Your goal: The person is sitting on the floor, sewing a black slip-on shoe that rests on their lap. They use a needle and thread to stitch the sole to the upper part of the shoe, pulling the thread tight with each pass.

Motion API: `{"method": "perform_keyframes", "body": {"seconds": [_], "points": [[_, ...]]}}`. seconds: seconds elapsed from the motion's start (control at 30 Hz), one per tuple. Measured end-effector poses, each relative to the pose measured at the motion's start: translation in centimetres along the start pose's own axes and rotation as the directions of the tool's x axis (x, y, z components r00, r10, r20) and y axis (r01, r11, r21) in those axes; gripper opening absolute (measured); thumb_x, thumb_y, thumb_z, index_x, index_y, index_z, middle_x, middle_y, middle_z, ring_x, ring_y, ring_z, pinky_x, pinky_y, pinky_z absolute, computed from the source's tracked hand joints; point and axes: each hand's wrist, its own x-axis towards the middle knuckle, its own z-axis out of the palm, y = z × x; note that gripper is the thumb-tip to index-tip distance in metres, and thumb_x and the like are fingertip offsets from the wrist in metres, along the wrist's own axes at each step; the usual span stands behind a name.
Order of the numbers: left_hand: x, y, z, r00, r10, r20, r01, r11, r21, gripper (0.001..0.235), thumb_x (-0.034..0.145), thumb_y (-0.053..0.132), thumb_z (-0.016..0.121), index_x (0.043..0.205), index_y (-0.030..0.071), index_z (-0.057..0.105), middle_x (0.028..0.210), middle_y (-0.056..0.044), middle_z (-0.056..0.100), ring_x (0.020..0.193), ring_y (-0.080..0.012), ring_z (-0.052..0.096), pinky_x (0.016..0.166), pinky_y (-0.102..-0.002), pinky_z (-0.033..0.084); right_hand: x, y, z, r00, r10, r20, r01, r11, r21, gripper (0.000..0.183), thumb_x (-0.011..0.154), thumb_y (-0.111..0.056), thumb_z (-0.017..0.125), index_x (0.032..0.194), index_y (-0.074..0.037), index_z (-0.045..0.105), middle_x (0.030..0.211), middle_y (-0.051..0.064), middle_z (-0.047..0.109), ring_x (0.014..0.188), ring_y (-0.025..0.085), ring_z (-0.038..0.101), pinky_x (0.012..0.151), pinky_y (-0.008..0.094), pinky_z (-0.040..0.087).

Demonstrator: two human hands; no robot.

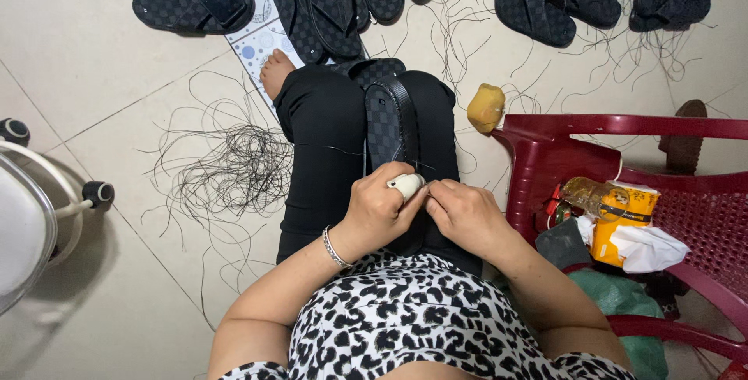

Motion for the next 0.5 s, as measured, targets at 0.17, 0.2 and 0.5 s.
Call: {"method": "perform_keyframes", "body": {"seconds": [0.17, 0.2, 0.5], "points": [[0.0, -0.6, 0.1, 1.000, -0.016, 0.006, 0.016, 1.000, -0.008, 0.033, 0.088, 0.007, 0.075, 0.059, 0.000, 0.060, 0.076, -0.010, 0.065, 0.056, -0.0290, 0.064, 0.040, -0.032, 0.046, 0.3, 0.4, 0.2, 0.999, -0.020, -0.026, 0.022, 0.998, 0.066, 0.013, 0.098, -0.022, 0.059, 0.090, -0.015, 0.066, 0.071, 0.006, 0.065, 0.069, 0.030, 0.071, 0.055, 0.038, 0.057], [0.1, -0.5, 0.0, 0.996, -0.092, 0.016, 0.093, 0.989, -0.114, 0.028, 0.089, 0.005, 0.074, 0.064, -0.001, 0.062, 0.076, -0.012, 0.065, 0.059, -0.0322, 0.065, 0.044, -0.033, 0.049, 0.6, -0.1, -0.2, 0.999, -0.016, -0.041, 0.021, 0.992, 0.123, 0.015, 0.099, -0.021, 0.060, 0.088, -0.013, 0.067, 0.068, 0.007, 0.064, 0.066, 0.030, 0.070, 0.053, 0.037, 0.056], [-0.2, -1.6, -0.5, 0.969, -0.233, 0.080, 0.246, 0.912, -0.328, 0.018, 0.095, 0.005, 0.067, 0.078, -0.001, 0.065, 0.080, -0.017, 0.065, 0.070, -0.0388, 0.068, 0.059, -0.039, 0.053, 2.1, -1.2, -1.0, 0.997, -0.033, 0.074, -0.023, 0.764, 0.645, 0.025, 0.102, -0.018, 0.061, 0.080, -0.009, 0.068, 0.055, 0.004, 0.057, 0.055, 0.012, 0.055, 0.050, 0.028, 0.047]]}}
